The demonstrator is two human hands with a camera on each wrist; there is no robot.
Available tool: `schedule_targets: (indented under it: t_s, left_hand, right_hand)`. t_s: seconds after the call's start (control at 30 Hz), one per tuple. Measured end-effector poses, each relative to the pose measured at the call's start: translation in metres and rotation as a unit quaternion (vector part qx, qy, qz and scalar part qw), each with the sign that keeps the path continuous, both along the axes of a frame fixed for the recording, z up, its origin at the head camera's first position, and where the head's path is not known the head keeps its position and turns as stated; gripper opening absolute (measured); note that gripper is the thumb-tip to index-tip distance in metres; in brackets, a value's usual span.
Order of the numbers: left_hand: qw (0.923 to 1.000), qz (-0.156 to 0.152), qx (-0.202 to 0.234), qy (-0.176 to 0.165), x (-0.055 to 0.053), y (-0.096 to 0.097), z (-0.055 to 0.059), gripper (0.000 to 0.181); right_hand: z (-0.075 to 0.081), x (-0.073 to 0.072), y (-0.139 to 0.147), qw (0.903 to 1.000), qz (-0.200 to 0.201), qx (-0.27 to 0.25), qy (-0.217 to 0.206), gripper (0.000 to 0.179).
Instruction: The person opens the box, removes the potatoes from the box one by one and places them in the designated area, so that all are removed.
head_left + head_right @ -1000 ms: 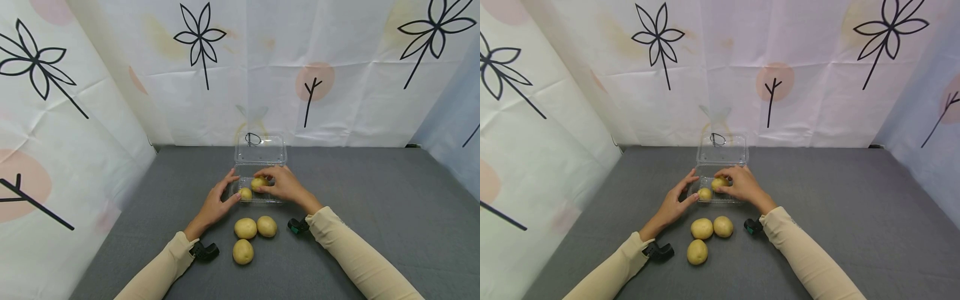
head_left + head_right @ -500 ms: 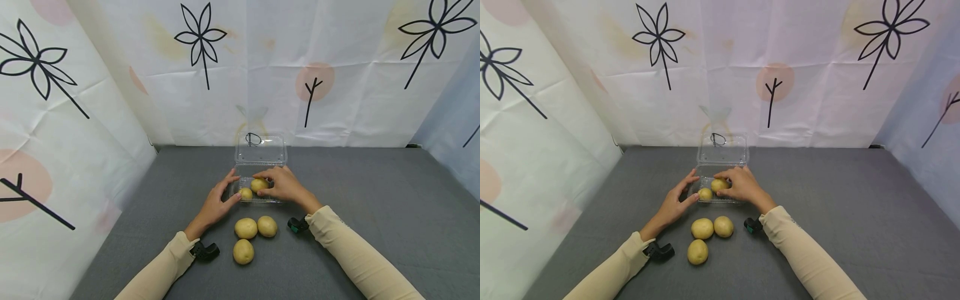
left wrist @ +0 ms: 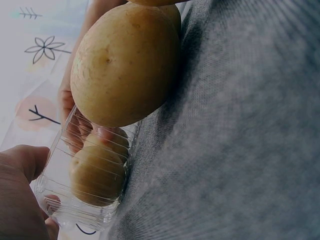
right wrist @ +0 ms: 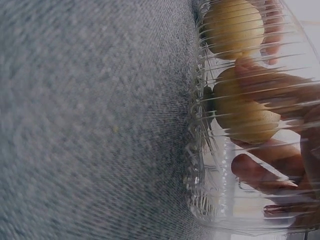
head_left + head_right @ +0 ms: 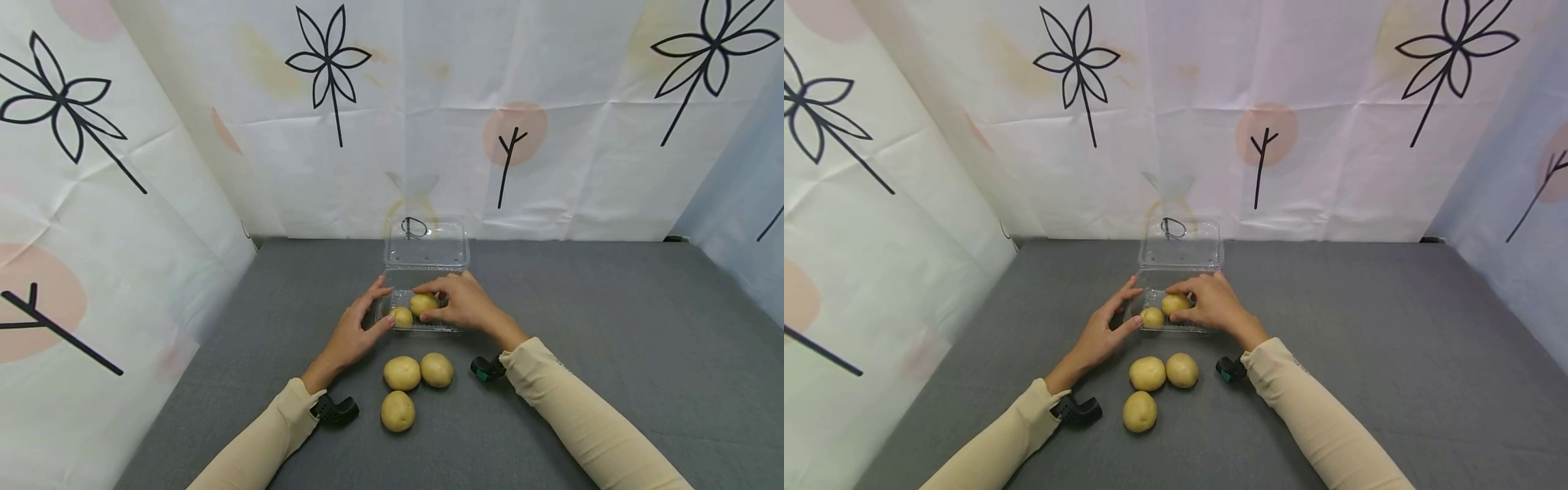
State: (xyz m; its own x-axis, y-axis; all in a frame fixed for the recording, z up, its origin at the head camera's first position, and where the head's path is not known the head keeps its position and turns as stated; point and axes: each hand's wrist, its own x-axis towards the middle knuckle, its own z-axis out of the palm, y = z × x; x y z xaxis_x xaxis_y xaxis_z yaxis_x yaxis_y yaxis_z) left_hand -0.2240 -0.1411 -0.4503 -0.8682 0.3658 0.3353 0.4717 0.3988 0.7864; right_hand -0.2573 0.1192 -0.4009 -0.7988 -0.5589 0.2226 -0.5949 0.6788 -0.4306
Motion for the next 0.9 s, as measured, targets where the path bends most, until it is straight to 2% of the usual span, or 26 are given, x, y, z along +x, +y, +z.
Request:
schedule_targets:
  t_s: [0.5,0.9]
  left_hand:
    - [1.0,0.006,-0.005,0.0,-0.0006,-0.0002,-0.0007,0.056]
    - [1.0,0.004,0.001,-0.008,0.0003,0.0003,-0.0003,0.054]
  right_hand:
    - [-0.0001,-0.0002,0.0008,0.9998,0.008,-0.016,0.0,0.05]
    - [-0.0001,0.0004,0.0043,0.9972,0.04,-0.062,0.001,0.049]
